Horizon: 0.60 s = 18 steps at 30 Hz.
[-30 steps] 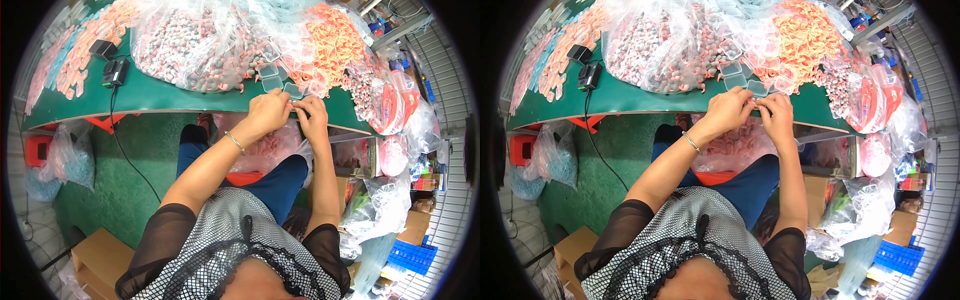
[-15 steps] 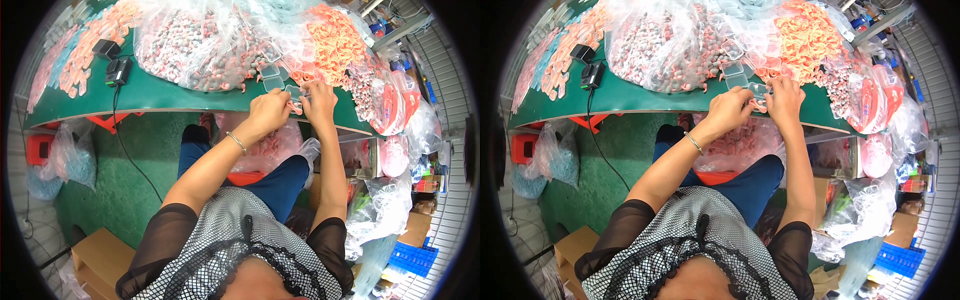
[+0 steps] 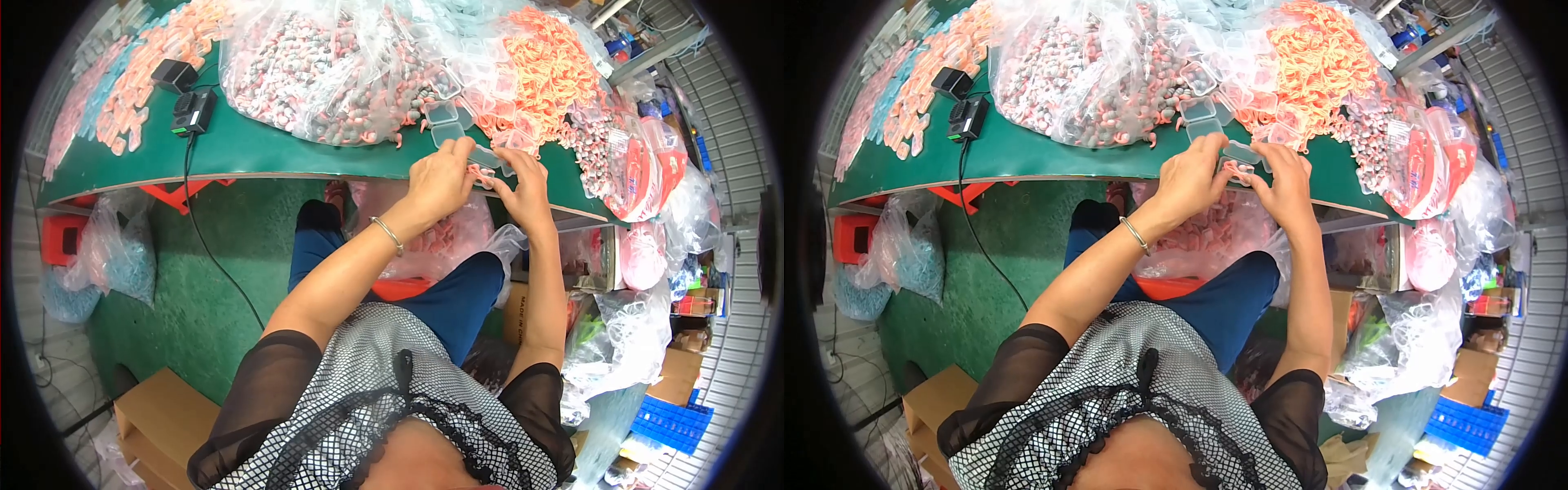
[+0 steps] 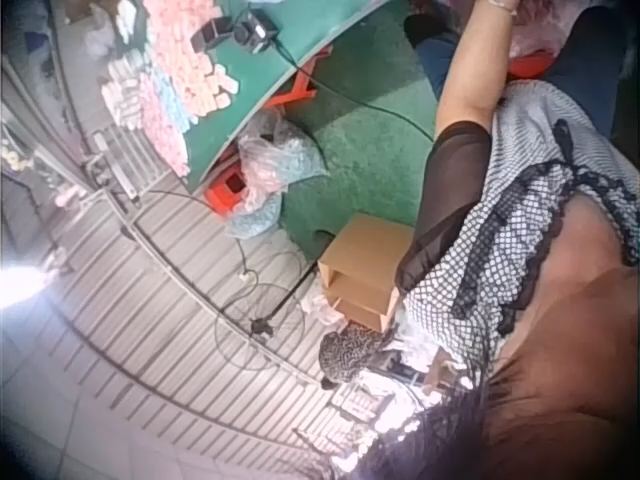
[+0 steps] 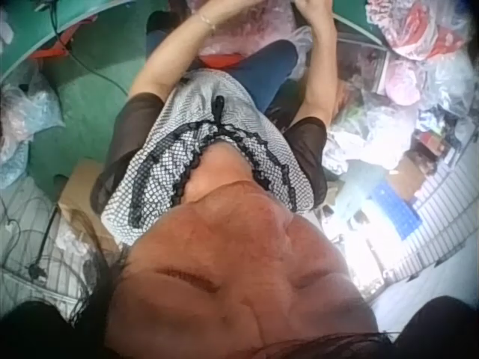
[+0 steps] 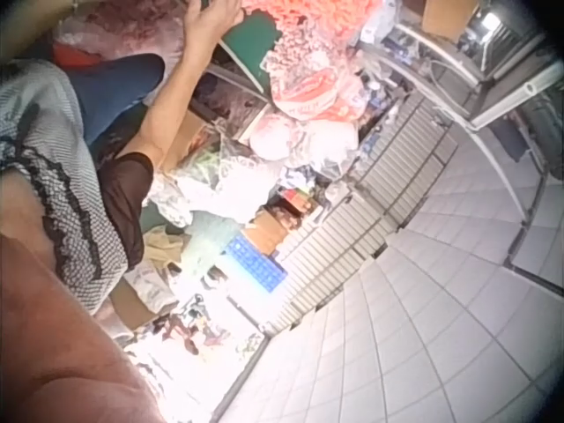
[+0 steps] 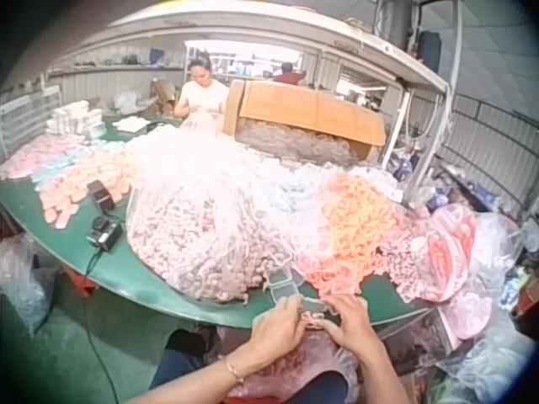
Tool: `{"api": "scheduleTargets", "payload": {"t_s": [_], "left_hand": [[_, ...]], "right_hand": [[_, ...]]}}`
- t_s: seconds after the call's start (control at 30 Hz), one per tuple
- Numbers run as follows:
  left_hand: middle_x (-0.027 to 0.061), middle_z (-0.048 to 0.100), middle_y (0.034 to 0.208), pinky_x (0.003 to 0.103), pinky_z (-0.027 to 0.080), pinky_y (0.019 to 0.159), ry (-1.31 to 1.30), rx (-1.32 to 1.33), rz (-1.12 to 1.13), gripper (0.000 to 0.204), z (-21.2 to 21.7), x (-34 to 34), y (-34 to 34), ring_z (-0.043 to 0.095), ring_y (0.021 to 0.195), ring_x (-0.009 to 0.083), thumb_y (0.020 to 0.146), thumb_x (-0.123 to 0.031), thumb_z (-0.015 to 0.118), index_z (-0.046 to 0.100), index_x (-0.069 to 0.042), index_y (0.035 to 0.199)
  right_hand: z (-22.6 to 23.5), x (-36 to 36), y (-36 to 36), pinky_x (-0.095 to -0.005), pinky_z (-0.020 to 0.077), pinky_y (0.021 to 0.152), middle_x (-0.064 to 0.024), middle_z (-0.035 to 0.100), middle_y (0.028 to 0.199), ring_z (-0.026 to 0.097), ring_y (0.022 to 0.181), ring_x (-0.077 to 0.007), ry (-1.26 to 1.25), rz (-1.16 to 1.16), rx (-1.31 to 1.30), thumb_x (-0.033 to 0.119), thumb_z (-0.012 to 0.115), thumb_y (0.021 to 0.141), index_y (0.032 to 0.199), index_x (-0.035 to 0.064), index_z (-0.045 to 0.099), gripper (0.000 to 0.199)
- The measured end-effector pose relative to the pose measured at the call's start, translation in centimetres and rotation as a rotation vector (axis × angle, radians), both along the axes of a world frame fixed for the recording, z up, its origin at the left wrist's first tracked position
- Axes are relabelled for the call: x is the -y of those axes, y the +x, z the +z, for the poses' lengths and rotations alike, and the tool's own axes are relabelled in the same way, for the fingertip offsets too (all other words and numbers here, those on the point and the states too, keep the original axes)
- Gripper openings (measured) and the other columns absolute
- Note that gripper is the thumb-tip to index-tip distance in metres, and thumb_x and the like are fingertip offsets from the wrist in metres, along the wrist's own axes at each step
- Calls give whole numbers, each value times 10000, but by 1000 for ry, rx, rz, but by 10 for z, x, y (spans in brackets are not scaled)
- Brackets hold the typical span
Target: Sorting small pink plastic hair clips and components into small clear plastic boxes at a workbench.
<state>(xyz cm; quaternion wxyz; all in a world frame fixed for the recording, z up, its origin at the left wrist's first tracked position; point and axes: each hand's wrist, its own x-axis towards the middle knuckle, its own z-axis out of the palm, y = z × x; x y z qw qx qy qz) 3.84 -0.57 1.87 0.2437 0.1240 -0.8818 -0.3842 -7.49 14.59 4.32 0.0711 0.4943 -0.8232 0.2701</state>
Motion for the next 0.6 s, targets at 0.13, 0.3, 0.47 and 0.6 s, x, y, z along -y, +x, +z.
{"api": "scheduleTargets", "payload": {"t_s": [0.13, 0.3, 0.47, 0.6], "left_hand": [[111, 628, 1028, 449, 533, 731, 16, -62, 16, 306, -2, 2, 2, 666, 862, 343, 824, -182, 717, 653, -125, 1118], [81, 641, 1045, 416, 543, 715, -26, -70, -64, 245, -14, 8, 1, 676, 869, 305, 817, -190, 733, 696, -131, 1052], [60, 659, 986, 374, 545, 684, -246, -240, -179, 205, -19, 20, 0, 674, 843, 284, 828, -202, 724, 706, -119, 1015], [34, 650, 976, 379, 544, 656, -340, -322, -220, 185, -17, 27, -1, 671, 822, 255, 839, -233, 684, 686, -103, 970]], "right_hand": [[-8, 2, 5, -394, 392, 908, -88, 648, 1030, 600, 1017, -291, -41, 6, -70, 95, 764, 726, 1072, 84, 638, 368], [-24, -1, 14, -407, 497, 795, -125, 639, 981, 626, 902, -321, -145, 17, -89, 30, 723, 756, 996, 45, 659, 249], [-15, -2, 16, -400, 524, 756, -142, 636, 985, 631, 875, -330, -140, 95, -77, 9, 704, 784, 1024, 32, 661, 244], [-19, -6, 21, -407, 519, 772, -142, 628, 983, 623, 883, -333, -156, 118, -110, 5, 717, 763, 1037, 23, 653, 282]]}}
